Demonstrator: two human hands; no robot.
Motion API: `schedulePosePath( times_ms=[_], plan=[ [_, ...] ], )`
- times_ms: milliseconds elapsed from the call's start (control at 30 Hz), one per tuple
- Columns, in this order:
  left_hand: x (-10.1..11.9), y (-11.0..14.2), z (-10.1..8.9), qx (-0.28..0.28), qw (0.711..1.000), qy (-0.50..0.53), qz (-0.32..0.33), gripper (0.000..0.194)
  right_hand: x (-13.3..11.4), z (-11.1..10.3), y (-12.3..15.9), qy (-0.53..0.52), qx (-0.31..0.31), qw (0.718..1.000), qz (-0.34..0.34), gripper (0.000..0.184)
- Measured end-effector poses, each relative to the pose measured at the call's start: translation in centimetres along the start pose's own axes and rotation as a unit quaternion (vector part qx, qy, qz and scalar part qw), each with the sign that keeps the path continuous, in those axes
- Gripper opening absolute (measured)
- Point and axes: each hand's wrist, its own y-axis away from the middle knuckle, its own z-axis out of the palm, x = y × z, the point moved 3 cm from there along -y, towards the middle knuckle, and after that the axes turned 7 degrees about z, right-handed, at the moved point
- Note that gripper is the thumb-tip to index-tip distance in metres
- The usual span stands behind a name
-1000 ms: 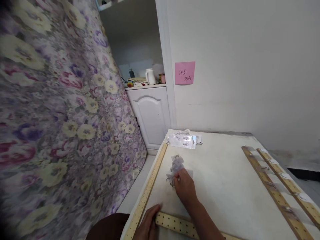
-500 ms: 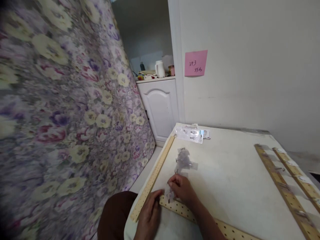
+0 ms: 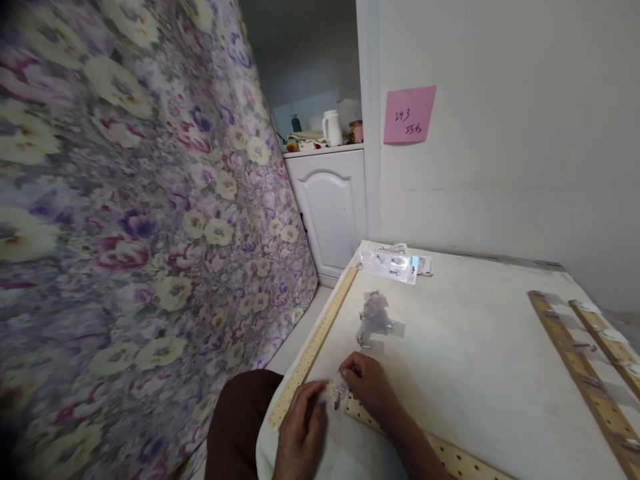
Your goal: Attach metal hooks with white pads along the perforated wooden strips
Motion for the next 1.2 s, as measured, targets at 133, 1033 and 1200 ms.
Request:
schedulePosePath(
  times_ms=[133, 1033, 1200],
  plan=[
    [0.1, 0.0, 0.1, 0.000, 1.000, 0.006, -0.006, 0.023, 0.2, 0.0, -0.2, 0.007, 0.009, 1.000, 0.011, 0.008],
    [0.6, 1.3, 0.2, -0.057, 0.992, -0.007, 0.108, 0.041, 0.3, -0.3, -0.6, 0.061, 0.025, 0.998, 0.007, 0.007],
    [0.9, 1.1, 0.2, -0.064, 0.991, -0.017, 0.120, 0.043, 0.3, -0.3, -0.6, 0.067, 0.026, 0.997, 0.002, 0.007]
  ],
)
